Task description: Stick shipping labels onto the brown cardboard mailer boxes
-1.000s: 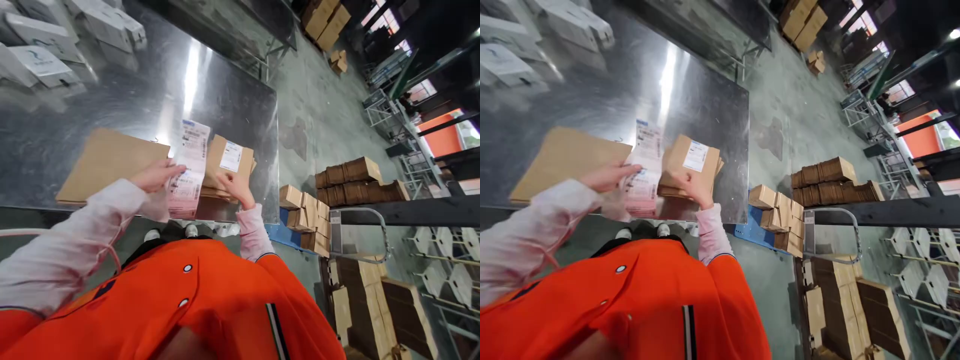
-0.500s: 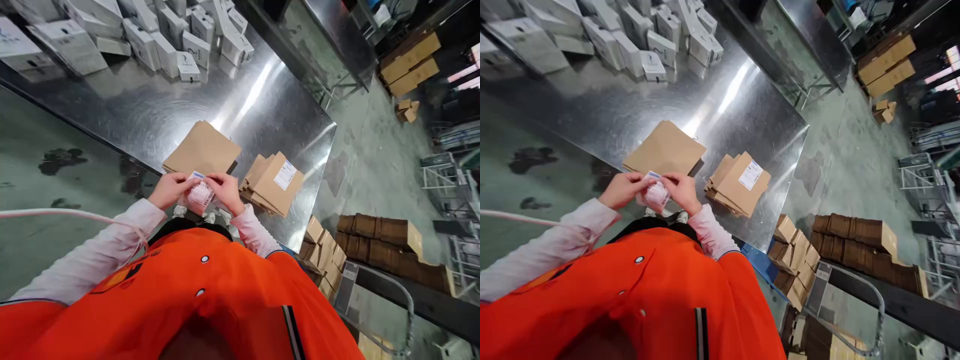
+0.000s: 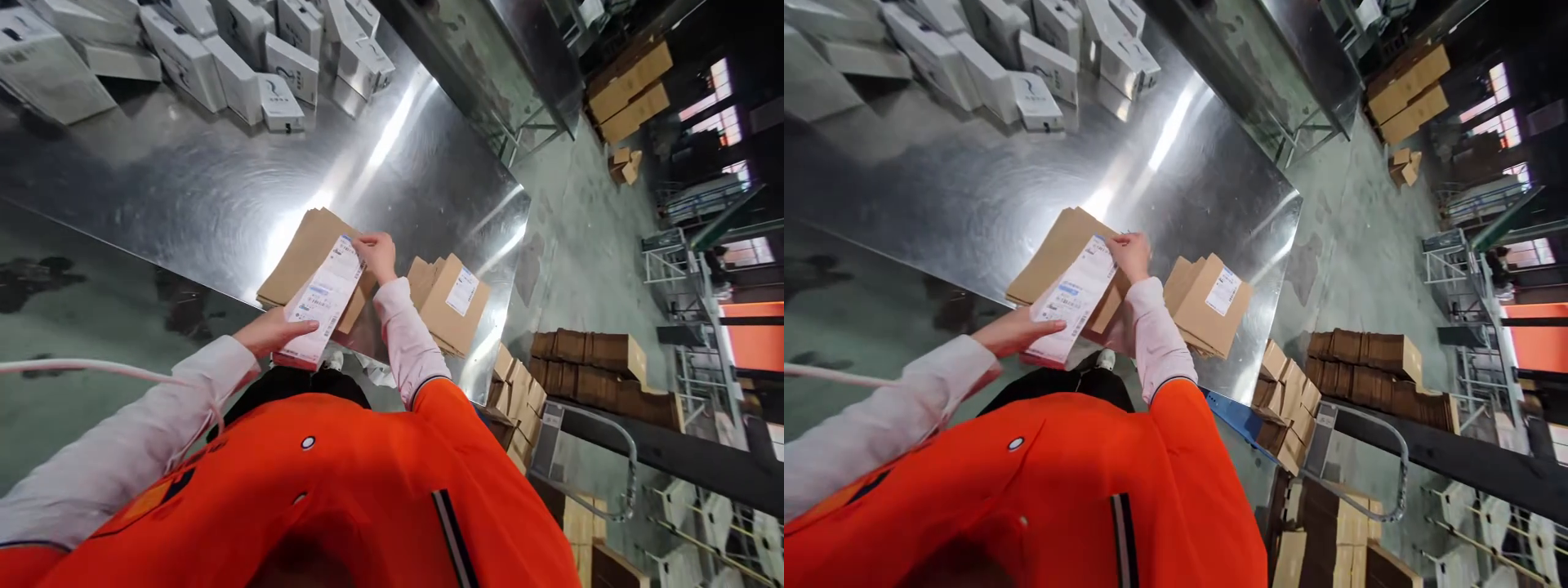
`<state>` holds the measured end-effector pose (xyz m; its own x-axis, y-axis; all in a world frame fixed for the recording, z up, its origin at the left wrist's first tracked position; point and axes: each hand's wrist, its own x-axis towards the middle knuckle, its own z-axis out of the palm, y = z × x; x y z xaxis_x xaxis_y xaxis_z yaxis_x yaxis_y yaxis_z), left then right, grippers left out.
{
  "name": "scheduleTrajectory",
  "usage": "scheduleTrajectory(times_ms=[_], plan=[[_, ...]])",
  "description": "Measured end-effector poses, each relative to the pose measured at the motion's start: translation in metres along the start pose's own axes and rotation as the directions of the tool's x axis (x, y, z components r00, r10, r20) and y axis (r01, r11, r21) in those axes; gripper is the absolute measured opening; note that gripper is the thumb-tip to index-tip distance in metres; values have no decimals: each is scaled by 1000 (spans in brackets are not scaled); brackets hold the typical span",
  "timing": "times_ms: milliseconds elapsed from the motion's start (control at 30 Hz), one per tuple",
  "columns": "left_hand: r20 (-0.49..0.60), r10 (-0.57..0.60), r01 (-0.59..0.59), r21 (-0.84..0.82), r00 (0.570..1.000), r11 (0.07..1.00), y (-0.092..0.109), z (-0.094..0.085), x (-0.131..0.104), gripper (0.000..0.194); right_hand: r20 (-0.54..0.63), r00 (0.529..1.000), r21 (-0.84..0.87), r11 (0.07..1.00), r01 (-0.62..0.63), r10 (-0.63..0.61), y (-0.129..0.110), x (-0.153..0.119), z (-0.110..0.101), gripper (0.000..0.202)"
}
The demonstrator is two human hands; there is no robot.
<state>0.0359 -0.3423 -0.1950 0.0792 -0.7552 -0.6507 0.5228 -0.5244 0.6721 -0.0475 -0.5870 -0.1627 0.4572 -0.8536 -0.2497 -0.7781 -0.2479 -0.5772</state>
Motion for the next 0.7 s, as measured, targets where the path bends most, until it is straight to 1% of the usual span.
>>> scheduleTrajectory(times_ms=[67, 167, 233, 300, 333, 367, 400, 433, 467, 500, 533, 567, 600, 633, 667, 700], plan=[[-16, -8, 7, -22, 1000, 1000, 7, -1, 3, 82, -43, 999, -38, 999, -33, 32, 1, 17, 5, 25], [-13, -16, 16, -35, 1000, 999, 12, -4, 9, 82, -100, 994, -103, 993, -60, 50, 5, 29, 13, 29], [-16, -55, 55, -18, 998, 998, 4, -12, 6, 81, -127, 990, -123, 990, -75, 59, 6, 31, 17, 35], [-57, -126, 130, 58, 990, 990, -15, -24, -5, 81, -155, 987, -154, 985, -72, 48, 6, 31, 21, 46], [-91, -157, 166, 102, 983, 981, -26, -32, -14, 80, -158, 987, -188, 981, -38, 8, 5, 29, 24, 52], [-125, -177, 194, 135, 976, 972, -37, -40, -24, 80, -140, 988, -236, 971, 25, -60, 3, 26, 28, 55], [-152, -188, 211, 150, 970, 966, -45, -48, -35, 81, -98, 985, -287, 952, 109, -143, 1, 20, 34, 56], [-170, -191, 217, 146, 967, 965, -49, -55, -44, 82, -31, 973, -327, 923, 204, -227, 0, 11, 41, 56], [-175, -199, 223, 130, 964, 966, -49, -62, -51, 83, 50, 953, -345, 890, 297, -299, -2, -2, 49, 57], [-176, -206, 228, 113, 963, 967, -44, -68, -55, 84, 142, 923, -338, 858, 386, -359, -2, -17, 56, 57], [-190, -186, 209, 112, 964, 972, -33, -72, -55, 84, 239, 878, -304, 827, 473, -415, -1, -35, 63, 57], [-225, -139, 172, 131, 964, 976, -19, -74, -50, 81, 327, 820, -246, 796, 553, -469, 2, -55, 68, 56], [-273, -76, 125, 165, 959, 978, -3, -74, -41, 77, 389, 765, -180, 772, 610, -514, 6, -74, 72, 54], [-335, 13, 67, 226, 942, 972, 14, -72, -29, 70, 404, 747, -134, 773, 620, -528, 13, -92, 74, 52], [-382, 98, 18, 289, 919, 957, 31, -69, -15, 63, 360, 793, -126, 816, 564, -492, 20, -107, 75, 51], [-413, 181, -23, 359, 892, 933, 47, -64, 1, 55, 265, 882, -143, 888, 436, -390, 27, -117, 76, 51]])
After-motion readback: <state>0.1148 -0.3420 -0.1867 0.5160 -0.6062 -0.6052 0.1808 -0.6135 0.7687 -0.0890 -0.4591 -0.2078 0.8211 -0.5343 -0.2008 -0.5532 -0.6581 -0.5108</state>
